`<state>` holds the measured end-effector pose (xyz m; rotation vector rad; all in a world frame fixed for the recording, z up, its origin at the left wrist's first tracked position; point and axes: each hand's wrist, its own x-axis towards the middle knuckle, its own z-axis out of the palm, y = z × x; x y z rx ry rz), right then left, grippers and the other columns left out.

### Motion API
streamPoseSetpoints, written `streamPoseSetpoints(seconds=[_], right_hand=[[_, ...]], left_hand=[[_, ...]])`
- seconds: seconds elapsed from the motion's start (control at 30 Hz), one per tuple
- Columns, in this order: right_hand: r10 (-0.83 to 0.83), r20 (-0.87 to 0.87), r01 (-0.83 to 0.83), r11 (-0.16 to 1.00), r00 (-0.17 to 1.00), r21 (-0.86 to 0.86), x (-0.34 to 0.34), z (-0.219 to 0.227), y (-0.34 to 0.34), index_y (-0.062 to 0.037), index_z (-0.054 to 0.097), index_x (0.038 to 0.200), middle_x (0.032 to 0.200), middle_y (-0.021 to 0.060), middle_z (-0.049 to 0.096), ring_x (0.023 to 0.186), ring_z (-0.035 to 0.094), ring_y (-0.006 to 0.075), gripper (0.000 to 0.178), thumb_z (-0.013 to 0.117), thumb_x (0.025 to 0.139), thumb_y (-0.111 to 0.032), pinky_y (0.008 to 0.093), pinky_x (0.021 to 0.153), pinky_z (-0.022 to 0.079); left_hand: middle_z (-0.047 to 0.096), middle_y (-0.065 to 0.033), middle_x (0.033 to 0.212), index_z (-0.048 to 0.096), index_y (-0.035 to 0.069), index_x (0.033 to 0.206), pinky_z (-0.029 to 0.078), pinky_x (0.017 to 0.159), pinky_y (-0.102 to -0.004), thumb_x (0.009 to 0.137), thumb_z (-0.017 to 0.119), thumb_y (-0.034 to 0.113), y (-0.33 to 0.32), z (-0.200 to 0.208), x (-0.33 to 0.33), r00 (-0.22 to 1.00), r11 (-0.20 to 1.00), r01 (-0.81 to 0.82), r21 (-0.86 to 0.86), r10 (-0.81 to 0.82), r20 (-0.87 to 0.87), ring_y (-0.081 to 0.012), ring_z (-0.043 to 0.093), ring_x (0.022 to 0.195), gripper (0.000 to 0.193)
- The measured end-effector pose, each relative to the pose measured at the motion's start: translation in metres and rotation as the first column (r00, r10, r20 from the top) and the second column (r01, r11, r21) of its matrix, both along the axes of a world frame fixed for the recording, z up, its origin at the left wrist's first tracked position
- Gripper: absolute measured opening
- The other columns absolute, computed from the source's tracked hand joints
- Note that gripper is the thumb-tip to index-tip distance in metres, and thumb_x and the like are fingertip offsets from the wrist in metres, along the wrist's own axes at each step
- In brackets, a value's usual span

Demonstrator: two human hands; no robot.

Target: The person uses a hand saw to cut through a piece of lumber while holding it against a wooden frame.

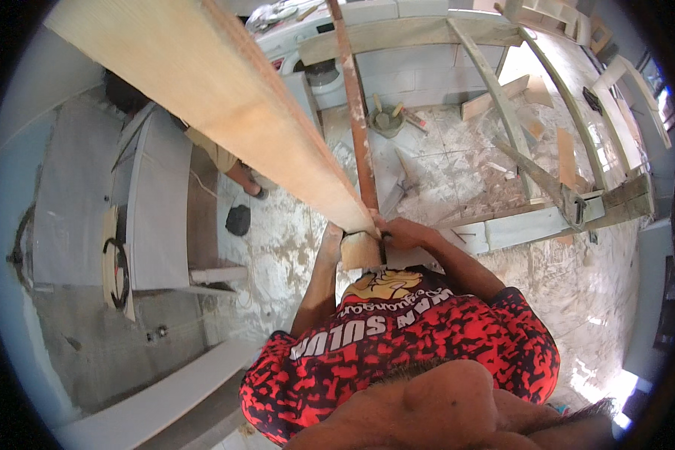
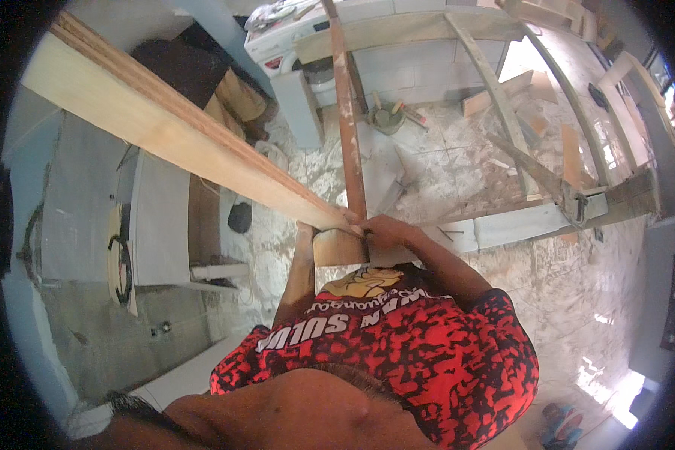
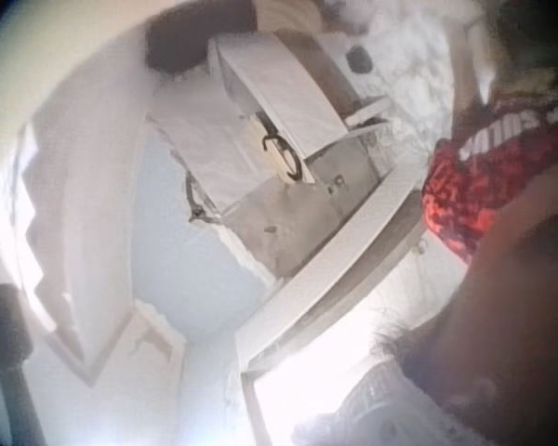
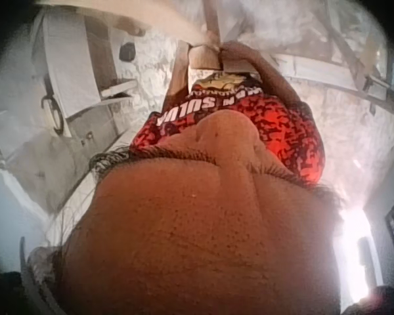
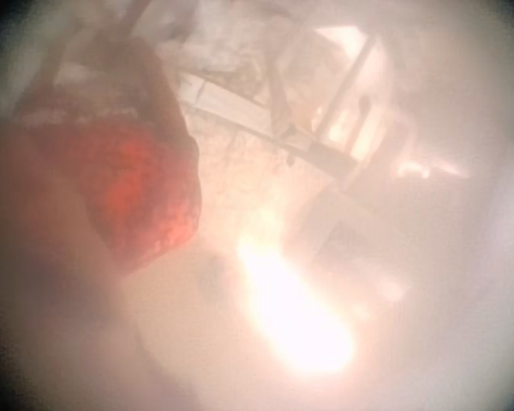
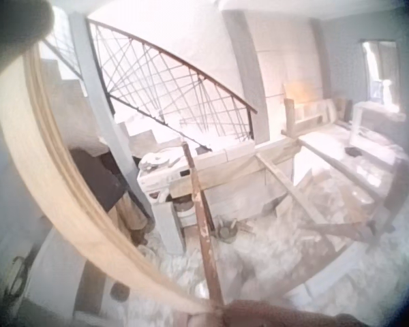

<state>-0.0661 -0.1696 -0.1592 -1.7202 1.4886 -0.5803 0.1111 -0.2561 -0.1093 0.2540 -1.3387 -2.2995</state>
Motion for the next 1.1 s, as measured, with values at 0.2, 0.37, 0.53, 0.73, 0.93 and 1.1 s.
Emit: streamPoseSetpoints(seconds=[0.2,0.37,0.53,0.73,0.93,1.1], right_hand=[[0.0,0.054,-0.002,1.0,0.999,0.03,-0.018,-0.011,0.005,-0.0042,0.059,0.11,0.101,0.0222,0.062,0.095,0.059,0.0375,0.034,0.05,0.077,-0.007,0.0429,0.082,0.046],[-0.077,0.011,0.077,0.997,0.997,0.023,-0.028,-0.013,0.016,0.0009,0.058,0.11,0.102,0.0215,0.062,0.096,0.058,0.0374,0.034,0.052,0.078,-0.008,0.0443,0.085,0.045],[-0.118,-0.09,0.117,0.993,0.989,-0.012,-0.03,-0.005,0.026,0.0004,0.059,0.108,0.099,0.0217,0.062,0.092,0.059,0.038,0.031,0.054,0.079,-0.009,0.0431,0.081,0.045],[-0.132,-0.062,0.131,0.991,0.989,-0.02,-0.031,-0.014,0.033,-0.0019,0.06,0.107,0.096,0.0206,0.063,0.09,0.059,0.0377,0.031,0.054,0.08,-0.015,0.0456,0.08,0.045],[-0.086,-0.077,0.083,0.996,0.993,-0.044,-0.024,-0.007,0.035,-0.0007,0.061,0.097,0.088,0.0208,0.063,0.084,0.06,0.0374,0.024,0.053,0.081,-0.017,0.0468,0.076,0.046],[-0.157,-0.063,0.15,0.984,0.986,-0.1,-0.019,-0.017,0.043,-0.0016,0.06,0.094,0.084,0.0212,0.063,0.079,0.06,0.0379,0.024,0.055,0.082,-0.022,0.0476,0.071,0.046]], left_hand=[[0.06,-0.0186,0.1,0.051,-0.01,0.112,0.048,0.082,-0.0356,0.079,0.042,0.072,0.004,0.01,-0.004,0.999,0.998,-0.013,-0.066,0.01,-0.044,-0.0257,0.06,0.091,0.089],[0.06,-0.019,0.101,0.053,-0.009,0.11,0.045,0.085,-0.0377,0.082,0.037,0.071,0.0,0.0,-0.004,0.992,0.987,0.024,-0.157,-0.043,-0.121,-0.0277,0.057,0.096,0.087],[0.058,-0.0193,0.104,0.053,-0.008,0.107,0.042,0.089,-0.042,0.081,0.036,0.072,-0.006,-0.004,0.005,0.999,0.973,-0.004,-0.229,-0.003,-0.033,-0.0283,0.055,0.1,0.086],[0.058,-0.021,0.101,0.051,-0.008,0.108,0.039,0.094,-0.0466,0.073,0.04,0.08,-0.001,-0.003,-0.002,1.0,0.997,0.011,-0.078,-0.012,-0.01,-0.0328,0.054,0.099,0.095],[0.059,-0.0178,0.101,0.056,-0.005,0.106,0.039,0.095,-0.045,0.077,0.038,0.075,-0.003,0.014,-0.003,0.996,0.993,0.084,-0.077,-0.087,-0.026,-0.0296,0.055,0.101,0.087],[0.061,-0.0155,0.091,0.059,0.0,0.106,0.036,0.094,-0.049,0.074,0.036,0.08,-0.006,0.004,-0.012,0.993,0.987,0.072,-0.144,-0.084,-0.079,-0.0306,0.055,0.095,0.088]])
